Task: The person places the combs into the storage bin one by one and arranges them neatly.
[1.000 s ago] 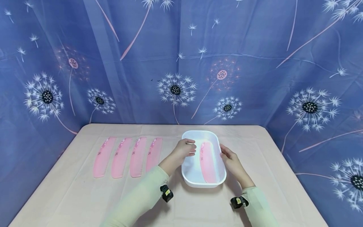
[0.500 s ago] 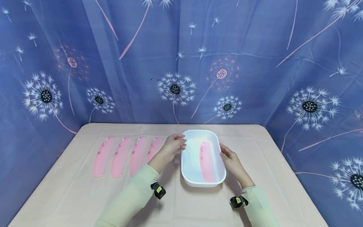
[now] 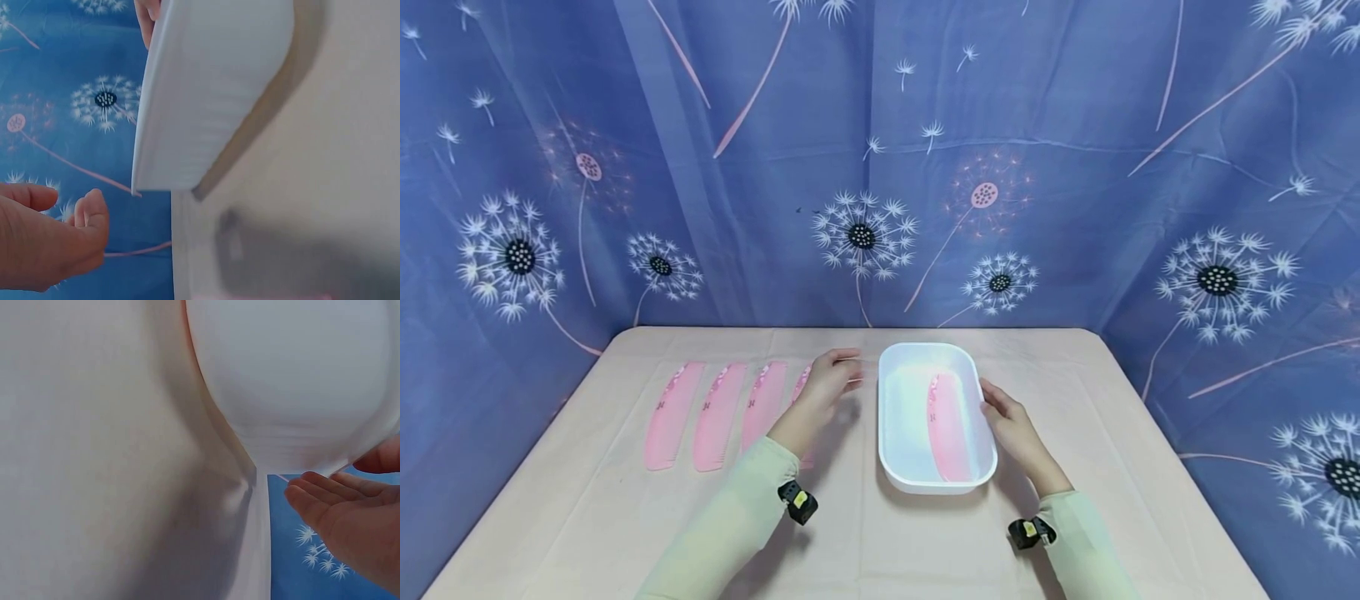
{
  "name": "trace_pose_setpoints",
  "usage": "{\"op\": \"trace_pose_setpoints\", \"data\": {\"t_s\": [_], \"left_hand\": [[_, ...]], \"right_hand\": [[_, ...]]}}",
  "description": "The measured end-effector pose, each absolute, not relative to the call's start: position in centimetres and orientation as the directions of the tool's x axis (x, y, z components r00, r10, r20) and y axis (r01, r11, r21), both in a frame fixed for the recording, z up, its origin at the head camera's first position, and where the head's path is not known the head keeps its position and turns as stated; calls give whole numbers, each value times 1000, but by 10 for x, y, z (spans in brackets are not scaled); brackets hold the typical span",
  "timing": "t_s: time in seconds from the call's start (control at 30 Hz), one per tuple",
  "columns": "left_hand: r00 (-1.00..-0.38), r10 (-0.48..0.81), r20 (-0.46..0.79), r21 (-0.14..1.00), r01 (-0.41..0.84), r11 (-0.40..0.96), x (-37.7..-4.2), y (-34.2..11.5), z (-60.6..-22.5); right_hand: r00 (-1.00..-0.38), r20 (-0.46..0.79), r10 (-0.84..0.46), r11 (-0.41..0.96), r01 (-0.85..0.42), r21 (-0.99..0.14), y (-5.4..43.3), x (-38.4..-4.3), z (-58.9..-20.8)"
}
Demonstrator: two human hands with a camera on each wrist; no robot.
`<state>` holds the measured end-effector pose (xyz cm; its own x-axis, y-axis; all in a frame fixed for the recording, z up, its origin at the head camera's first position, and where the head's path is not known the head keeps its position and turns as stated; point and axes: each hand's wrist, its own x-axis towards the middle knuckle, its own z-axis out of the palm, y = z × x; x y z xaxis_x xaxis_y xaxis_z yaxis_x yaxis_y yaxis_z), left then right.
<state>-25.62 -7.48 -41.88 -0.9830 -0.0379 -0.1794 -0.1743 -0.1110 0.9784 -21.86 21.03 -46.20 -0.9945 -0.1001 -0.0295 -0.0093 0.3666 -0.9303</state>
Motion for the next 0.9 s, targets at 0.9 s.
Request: {"op": "trace_pose_setpoints", "data": {"t_s": [0.9], "left_hand": [[-971, -146, -190, 981, -185, -50, -259, -137, -438]], "right_hand": [[-994, -8, -107, 371, -32, -928, 211, -221, -464]]}}
